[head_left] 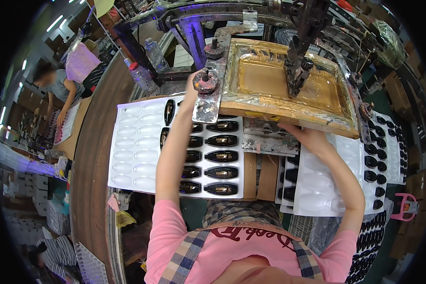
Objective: Using a manual screen-printing press to apply gold ink onto small black plastic parts.
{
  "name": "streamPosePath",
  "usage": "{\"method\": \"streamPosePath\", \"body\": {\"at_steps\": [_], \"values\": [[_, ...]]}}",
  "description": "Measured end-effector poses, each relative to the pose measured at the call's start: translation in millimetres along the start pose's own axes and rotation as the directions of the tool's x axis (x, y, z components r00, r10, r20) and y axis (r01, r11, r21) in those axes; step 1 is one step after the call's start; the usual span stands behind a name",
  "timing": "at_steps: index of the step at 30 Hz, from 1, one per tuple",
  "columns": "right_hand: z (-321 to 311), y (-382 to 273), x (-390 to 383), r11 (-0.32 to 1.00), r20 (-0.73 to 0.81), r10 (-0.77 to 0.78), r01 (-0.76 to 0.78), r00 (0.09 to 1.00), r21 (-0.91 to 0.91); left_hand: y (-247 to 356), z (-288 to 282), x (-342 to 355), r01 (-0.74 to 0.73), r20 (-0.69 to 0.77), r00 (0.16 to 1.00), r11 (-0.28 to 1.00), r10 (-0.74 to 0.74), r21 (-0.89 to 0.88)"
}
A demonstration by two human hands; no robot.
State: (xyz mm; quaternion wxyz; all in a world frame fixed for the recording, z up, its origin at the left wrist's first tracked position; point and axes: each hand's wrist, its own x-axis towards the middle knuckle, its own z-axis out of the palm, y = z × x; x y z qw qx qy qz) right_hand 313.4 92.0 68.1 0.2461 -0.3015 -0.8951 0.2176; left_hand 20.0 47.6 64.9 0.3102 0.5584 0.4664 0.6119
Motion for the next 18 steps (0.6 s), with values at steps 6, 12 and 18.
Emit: {"method": "streamPosePath", "body": {"at_steps": [6, 12, 18], "values": [[14, -6, -4, 0.998, 0.078, 0.069, -0.068, 0.995, -0.01, -51, -161, -52, 0.119, -0.418, 0.896, 0.988, -0.149, -0.098], [-26, -6, -39, 0.988, -0.006, 0.046, -0.046, 0.999, -0.148, -106, -246, -92, 0.163, -0.681, 0.717, 0.986, -0.15, -0.045], [-82, 31, -101, 0.891, -0.232, 0.294, -0.354, 0.927, -0.284, -154, -269, -97, 0.218, -0.728, 0.664, 0.976, -0.168, -0.027]]}}
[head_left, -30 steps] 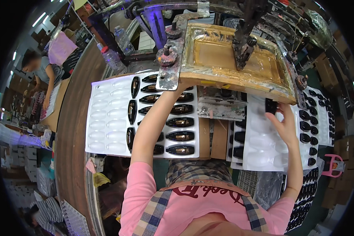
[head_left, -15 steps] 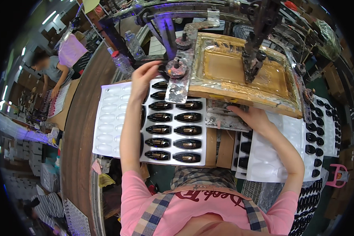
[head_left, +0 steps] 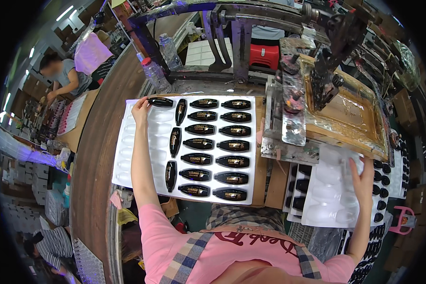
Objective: Using a manual screen-printing press to apply gold ink onto small black plastic parts.
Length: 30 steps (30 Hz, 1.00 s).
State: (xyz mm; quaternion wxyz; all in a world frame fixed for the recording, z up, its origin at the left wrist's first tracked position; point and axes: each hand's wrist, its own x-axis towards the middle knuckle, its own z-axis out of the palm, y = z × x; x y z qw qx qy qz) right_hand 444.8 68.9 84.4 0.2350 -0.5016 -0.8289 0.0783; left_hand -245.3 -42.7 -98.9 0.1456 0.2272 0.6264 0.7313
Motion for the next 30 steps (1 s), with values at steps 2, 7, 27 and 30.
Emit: {"method": "streamPosePath", "body": {"at_steps": [2, 7, 27, 30], "values": [[-12, 19, -7, 0.988, -0.081, 0.049, -0.06, 0.996, -0.146, -17, -10, 7, -0.005, -0.039, 0.999, 0.996, 0.009, 0.084], [-27, 81, -29, 0.715, -0.075, 0.366, -0.332, 0.928, -0.616, -28, -12, 14, -0.101, 0.0, 0.992, 0.78, 0.128, 0.617], [-4, 10, -5, 0.92, 0.034, 0.092, -0.098, 0.995, 0.381, 114, 291, -193, -0.788, 0.826, 0.403, 0.608, 0.394, 0.095], [32, -4, 22, 0.856, 0.128, -0.024, -0.046, 0.991, 0.515, 124, 312, -193, -0.686, 0.832, 0.426, 0.727, 0.355, 0.041]]}}
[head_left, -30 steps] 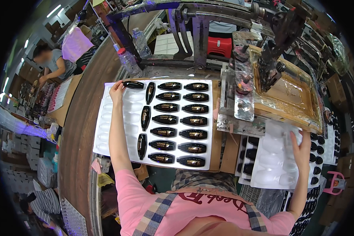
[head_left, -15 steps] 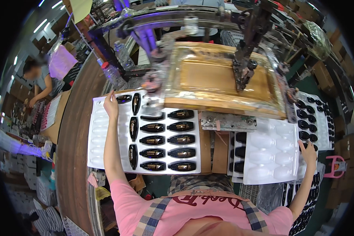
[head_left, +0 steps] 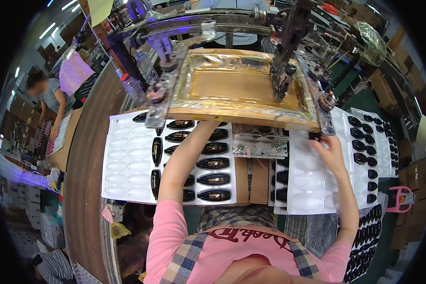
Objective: Using a manual screen-printing press to apply gold ink onto small black plastic parts.
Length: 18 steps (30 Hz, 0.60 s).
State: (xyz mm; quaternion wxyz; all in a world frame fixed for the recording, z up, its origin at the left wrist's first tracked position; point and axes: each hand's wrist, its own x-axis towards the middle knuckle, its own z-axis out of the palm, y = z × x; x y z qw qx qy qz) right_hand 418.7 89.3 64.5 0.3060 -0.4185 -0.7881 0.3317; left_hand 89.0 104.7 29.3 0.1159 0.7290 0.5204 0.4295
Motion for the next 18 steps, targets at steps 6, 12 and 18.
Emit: {"method": "streamPosePath", "body": {"at_steps": [6, 12, 18], "values": [[72, -52, 49, 0.956, 0.179, -0.159, 0.197, 0.971, -0.219, 5, -63, -19, 0.146, -0.105, 0.972, 0.896, -0.208, -0.42], [69, -75, 47, 0.971, 0.382, 0.057, 0.037, 0.922, -0.235, -69, -152, -101, 0.361, -0.298, 0.789, 0.798, -0.537, -0.482], [-9, -13, -5, 0.948, -0.136, -0.089, 0.042, 0.987, -0.317, -160, -223, -211, 0.629, -0.429, 0.511, 0.664, -0.745, -0.405]]}}
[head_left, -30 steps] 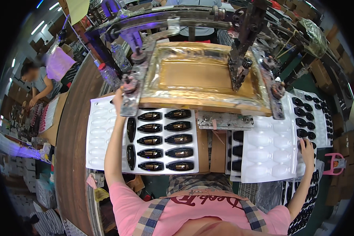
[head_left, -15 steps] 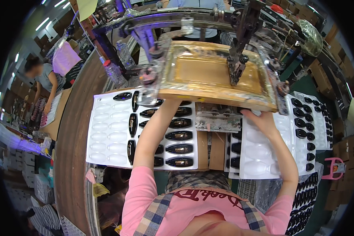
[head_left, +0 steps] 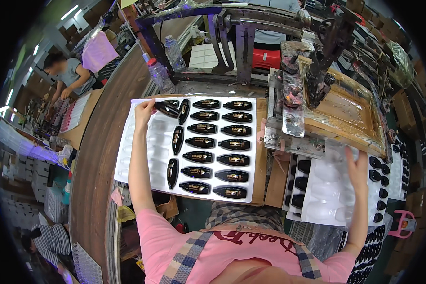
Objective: Using a manual screen-printing press to apply gold ink onto small black plastic parts.
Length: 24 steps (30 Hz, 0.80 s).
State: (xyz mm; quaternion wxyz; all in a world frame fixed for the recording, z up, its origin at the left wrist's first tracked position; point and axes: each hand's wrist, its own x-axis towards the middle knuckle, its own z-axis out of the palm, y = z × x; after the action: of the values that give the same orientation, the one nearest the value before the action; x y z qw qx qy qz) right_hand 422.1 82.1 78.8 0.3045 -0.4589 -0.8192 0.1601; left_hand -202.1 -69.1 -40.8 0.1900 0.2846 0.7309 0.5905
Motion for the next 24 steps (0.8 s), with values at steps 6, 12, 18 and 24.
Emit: {"method": "streamPosePath", "body": {"at_steps": [6, 12, 18, 24], "values": [[-65, 95, -23, 0.616, -0.171, 0.357, -0.37, 0.918, -0.695, -56, -18, 29, 0.219, -0.25, 0.955, 0.95, -0.162, 0.221], [-86, 148, -53, 0.576, -0.128, 0.466, -0.411, 0.875, -0.707, -84, -14, 42, 0.225, -0.319, 0.948, 0.735, -0.012, 0.64], [-92, 174, -72, 0.86, -0.189, 0.284, -0.337, 0.94, -0.384, -11, 69, -9, -0.55, -0.048, 0.782, 0.724, 0.621, 0.417], [-29, 62, -29, 0.969, -0.096, 0.163, -0.141, 0.982, 0.202, 87, 230, -107, -0.885, 0.465, 0.445, 0.454, 0.765, 0.1]]}}
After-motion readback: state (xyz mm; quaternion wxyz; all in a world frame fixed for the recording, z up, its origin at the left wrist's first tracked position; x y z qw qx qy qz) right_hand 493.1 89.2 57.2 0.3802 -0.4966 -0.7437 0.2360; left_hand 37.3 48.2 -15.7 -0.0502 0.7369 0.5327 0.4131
